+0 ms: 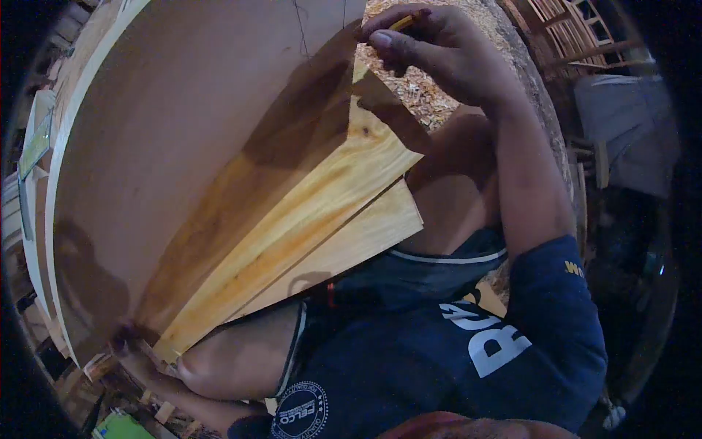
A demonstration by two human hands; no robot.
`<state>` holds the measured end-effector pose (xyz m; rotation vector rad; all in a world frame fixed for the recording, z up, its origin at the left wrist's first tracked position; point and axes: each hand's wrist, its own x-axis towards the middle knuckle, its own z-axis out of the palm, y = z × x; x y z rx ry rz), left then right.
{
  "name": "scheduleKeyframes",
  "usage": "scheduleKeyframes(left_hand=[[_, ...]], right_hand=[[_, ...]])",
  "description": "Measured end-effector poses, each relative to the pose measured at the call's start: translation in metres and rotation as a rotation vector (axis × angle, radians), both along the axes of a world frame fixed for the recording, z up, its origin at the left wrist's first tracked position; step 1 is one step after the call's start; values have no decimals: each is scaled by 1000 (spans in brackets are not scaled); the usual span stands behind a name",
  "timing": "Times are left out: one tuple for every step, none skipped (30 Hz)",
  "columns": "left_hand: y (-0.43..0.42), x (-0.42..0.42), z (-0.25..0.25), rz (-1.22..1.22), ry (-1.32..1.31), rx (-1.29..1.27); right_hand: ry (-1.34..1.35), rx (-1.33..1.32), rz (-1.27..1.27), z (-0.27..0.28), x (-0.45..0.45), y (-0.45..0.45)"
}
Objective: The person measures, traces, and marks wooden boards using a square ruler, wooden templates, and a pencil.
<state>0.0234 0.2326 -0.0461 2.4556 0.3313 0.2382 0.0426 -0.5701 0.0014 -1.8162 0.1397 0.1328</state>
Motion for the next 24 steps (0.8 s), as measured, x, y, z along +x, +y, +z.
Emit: scheduleKeyframes(left_hand=[[-8,-1,2,23,-3,-36],[-15,-1,4,47,-1,-72],[-22,-2,7,79,-8,-112],[-25,-2,7,92,-13,-133],[-28,-1,8,102,-21,-149],[-5,0,3,-41,-24,-19],[9,2,0,-179,-45,107],[23,1,-4,-215,-34,141],[26,1,-4,-250,-25,174],[8,1,1,-180,5,114],[4,1,1,-146,13,91],[2,1,0,-113,20,67],[7,1,-4,-116,5,81],[9,1,-6,-105,-1,50],[3,2,-5,-94,-7,19],[-3,1,-2,-68,-3,-57],[-9,2,1,-42,1,-132],[-14,3,6,-61,21,-57],[-19,4,10,-80,41,18],[-23,4,14,-99,62,93],[-28,4,17,-72,69,78],[-33,2,20,-42,77,63],[-34,1,21,-15,83,49],[-31,1,19,-30,54,74]], right_hand=[[-30,78,21,-9,-1,2],[-60,154,40,-13,-1,3],[-35,71,56,-2,-1,9],[-55,13,27,-3,-1,9],[-76,-44,-3,-5,-1,10],[-97,-100,-32,-7,-2,11],[-93,-105,17,-10,0,9],[-88,-110,65,-13,2,4],[-84,-116,112,-15,3,2],[-99,-132,104,-14,2,2],[-114,-149,96,-11,1,4],[-130,-165,88,-10,1,4],[-148,-109,80,-16,2,4],[-165,-54,72,-27,4,2],[-182,1,64,-30,6,4],[-196,-73,61,-29,5,5],[-210,-147,58,-25,3,6],[-223,-221,56,-19,3,9],[-215,-268,70,-15,2,11],[-206,-314,84,-11,1,12],[-198,-361,99,-9,1,13],[-215,-375,104,-10,3,14],[-233,-389,107,-12,3,14],[-250,-403,109,-14,3,15]])
